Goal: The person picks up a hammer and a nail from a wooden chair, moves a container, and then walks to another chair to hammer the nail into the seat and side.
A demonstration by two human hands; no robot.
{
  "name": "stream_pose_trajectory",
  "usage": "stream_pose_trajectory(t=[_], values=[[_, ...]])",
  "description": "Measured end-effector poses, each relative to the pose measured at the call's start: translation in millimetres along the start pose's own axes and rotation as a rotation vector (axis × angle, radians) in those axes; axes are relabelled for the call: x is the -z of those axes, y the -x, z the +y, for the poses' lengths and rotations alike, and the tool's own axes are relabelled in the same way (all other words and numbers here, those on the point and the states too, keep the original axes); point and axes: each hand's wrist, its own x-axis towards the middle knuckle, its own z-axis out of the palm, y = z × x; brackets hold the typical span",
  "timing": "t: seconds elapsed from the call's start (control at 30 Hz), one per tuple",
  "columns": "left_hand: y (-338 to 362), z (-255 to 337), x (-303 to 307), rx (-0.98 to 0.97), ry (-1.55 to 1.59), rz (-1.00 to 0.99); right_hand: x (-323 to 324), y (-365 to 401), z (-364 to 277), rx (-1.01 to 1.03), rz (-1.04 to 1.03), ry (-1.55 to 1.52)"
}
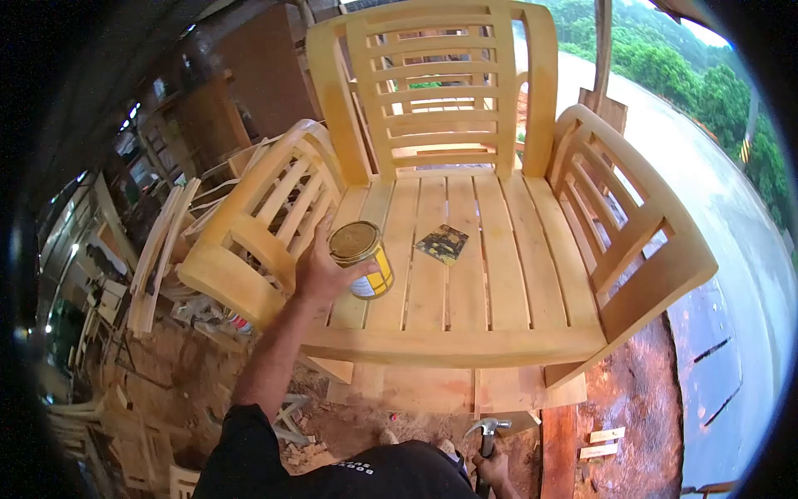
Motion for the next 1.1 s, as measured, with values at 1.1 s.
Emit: stream_pose_trajectory(t=[1.1], values=[[729.6, -300.3, 100.2, 1.140, -0.059, -0.268, -338.5, 102.5, -277.2, 0.084, -1.725, -0.127]])
